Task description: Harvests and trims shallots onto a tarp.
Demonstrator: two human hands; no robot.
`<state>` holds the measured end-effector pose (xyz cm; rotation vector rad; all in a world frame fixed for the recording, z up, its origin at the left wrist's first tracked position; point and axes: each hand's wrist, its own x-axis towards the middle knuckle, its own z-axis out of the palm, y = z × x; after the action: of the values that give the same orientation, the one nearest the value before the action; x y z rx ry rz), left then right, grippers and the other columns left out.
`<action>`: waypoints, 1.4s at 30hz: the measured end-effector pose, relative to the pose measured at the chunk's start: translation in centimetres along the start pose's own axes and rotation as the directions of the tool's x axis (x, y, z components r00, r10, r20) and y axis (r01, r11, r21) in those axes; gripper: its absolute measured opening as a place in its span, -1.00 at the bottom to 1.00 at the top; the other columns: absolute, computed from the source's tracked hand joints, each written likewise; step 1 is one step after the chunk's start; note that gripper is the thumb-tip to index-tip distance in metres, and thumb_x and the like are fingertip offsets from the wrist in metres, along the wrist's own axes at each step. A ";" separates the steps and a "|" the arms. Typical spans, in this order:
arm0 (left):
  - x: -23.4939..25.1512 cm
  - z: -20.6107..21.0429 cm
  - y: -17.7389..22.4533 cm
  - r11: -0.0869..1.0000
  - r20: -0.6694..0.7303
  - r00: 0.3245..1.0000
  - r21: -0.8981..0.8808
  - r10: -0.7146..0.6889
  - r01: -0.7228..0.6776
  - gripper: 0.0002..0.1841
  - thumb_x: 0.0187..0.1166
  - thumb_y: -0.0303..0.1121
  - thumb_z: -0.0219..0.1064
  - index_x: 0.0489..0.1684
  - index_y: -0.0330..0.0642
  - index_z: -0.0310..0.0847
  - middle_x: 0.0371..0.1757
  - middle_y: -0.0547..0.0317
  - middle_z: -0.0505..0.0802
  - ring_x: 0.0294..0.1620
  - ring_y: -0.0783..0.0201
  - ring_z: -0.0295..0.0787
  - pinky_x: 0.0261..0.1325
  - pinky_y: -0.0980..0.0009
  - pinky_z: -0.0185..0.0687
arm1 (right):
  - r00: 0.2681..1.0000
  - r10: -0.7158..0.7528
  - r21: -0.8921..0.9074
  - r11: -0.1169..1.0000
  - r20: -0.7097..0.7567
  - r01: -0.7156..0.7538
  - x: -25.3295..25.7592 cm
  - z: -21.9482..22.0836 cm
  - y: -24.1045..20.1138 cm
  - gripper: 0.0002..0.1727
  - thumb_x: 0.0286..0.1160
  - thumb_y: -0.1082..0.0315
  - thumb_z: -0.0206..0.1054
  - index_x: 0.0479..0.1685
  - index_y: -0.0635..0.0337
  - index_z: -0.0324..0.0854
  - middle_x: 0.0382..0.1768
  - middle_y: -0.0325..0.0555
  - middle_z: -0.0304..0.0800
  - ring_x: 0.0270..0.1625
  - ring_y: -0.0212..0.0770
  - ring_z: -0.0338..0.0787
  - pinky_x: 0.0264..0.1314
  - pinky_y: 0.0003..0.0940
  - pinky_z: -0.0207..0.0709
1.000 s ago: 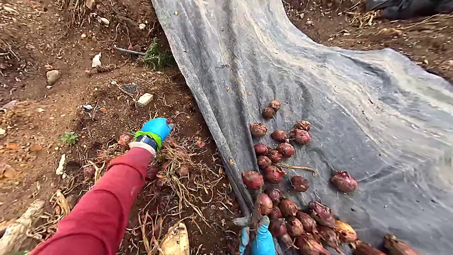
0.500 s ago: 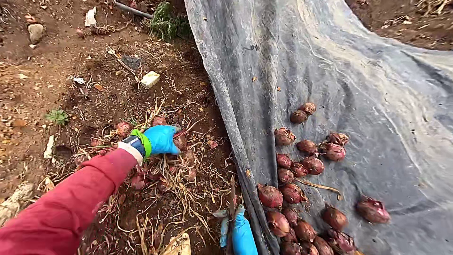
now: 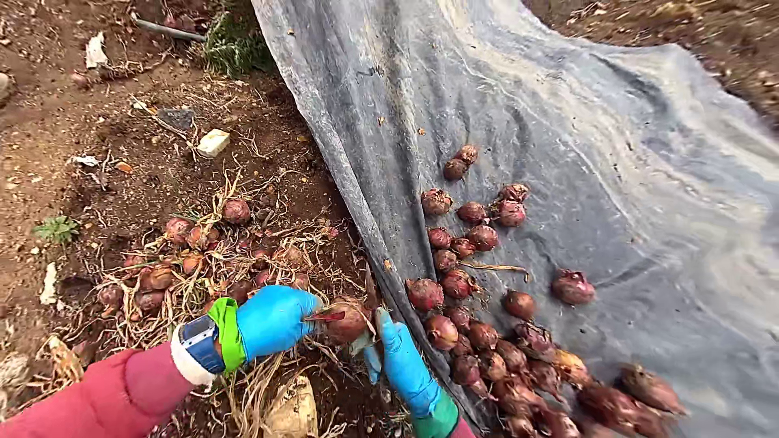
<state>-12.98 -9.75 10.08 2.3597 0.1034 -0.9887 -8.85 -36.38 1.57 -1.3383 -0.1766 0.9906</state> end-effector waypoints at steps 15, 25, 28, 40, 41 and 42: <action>1.8 -0.2 7.6 0.983 -0.256 0.950 -0.020 -0.179 0.180 -0.67 0.67 0.08 0.24 -0.16 0.09 0.79 -0.29 0.19 0.86 -0.15 0.12 0.82 -0.05 -0.10 0.69 | 0.831 -0.099 0.203 0.947 -0.547 0.247 -9.7 -6.0 0.4 0.00 0.63 -0.46 -0.68 -0.32 0.13 0.55 -0.83 -0.14 0.51 -0.85 -0.16 0.55 -0.80 -0.18 0.55; -2.8 -6.1 -10.9 0.735 -0.285 0.756 0.198 -0.590 0.649 -0.46 0.69 0.31 0.10 0.01 0.10 0.83 -0.07 0.00 0.92 0.05 -0.13 0.87 0.09 -0.33 0.67 | 0.956 0.211 -0.129 0.962 -0.202 -0.240 -5.3 -3.3 5.5 0.08 0.62 -0.52 -0.51 -0.07 0.23 0.75 -0.72 -0.08 0.66 -0.75 -0.15 0.64 -0.67 -0.14 0.66; 7.5 -4.5 -8.5 0.769 -0.221 0.800 0.224 -0.558 0.598 -0.17 0.32 0.60 0.23 -0.13 -0.09 0.80 -0.08 -0.08 0.90 0.02 -0.15 0.87 0.02 -0.32 0.70 | 0.963 0.238 -0.175 0.950 -0.128 -0.259 -2.8 -0.6 5.2 0.07 0.58 -0.57 -0.43 -0.05 0.16 0.80 -0.72 -0.12 0.66 -0.74 -0.17 0.63 -0.67 -0.17 0.63; 3.9 -1.0 -5.2 0.781 -0.311 0.936 -0.620 -0.163 -0.070 0.13 -0.22 -0.28 0.88 0.66 0.19 0.38 0.28 0.25 0.85 0.25 0.27 0.84 0.30 0.13 0.84 | 0.949 0.305 0.138 0.946 -0.075 -0.293 0.3 0.3 5.2 0.06 0.68 -0.44 -0.56 0.05 0.28 0.70 -0.72 -0.04 0.62 -0.76 -0.13 0.63 -0.69 -0.15 0.67; 2.8 -0.2 -3.8 0.700 -0.285 0.952 -0.703 -0.117 -0.124 0.12 -0.21 -0.38 0.88 0.66 0.19 0.39 0.26 0.26 0.88 0.24 0.28 0.86 0.29 0.16 0.87 | 0.976 0.216 0.131 0.968 -0.010 -0.213 0.6 0.9 4.8 0.02 0.64 -0.52 -0.37 0.00 0.27 0.72 -0.71 -0.09 0.64 -0.75 -0.17 0.63 -0.69 -0.20 0.67; 2.1 0.5 -2.6 0.657 -0.243 0.968 -0.740 -0.060 -0.145 0.09 -0.17 -0.43 0.87 0.66 0.18 0.43 0.28 0.27 0.87 0.28 0.29 0.84 0.35 0.19 0.85 | 0.991 0.125 0.124 0.984 0.040 -0.129 0.8 1.6 4.0 -0.02 0.53 -0.59 -0.15 -0.12 0.24 0.74 -0.70 -0.11 0.65 -0.74 -0.19 0.64 -0.67 -0.23 0.66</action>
<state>-12.52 -8.15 7.10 1.6609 0.4638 -0.4616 -11.34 -35.09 -1.75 -1.2305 -0.0518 1.1129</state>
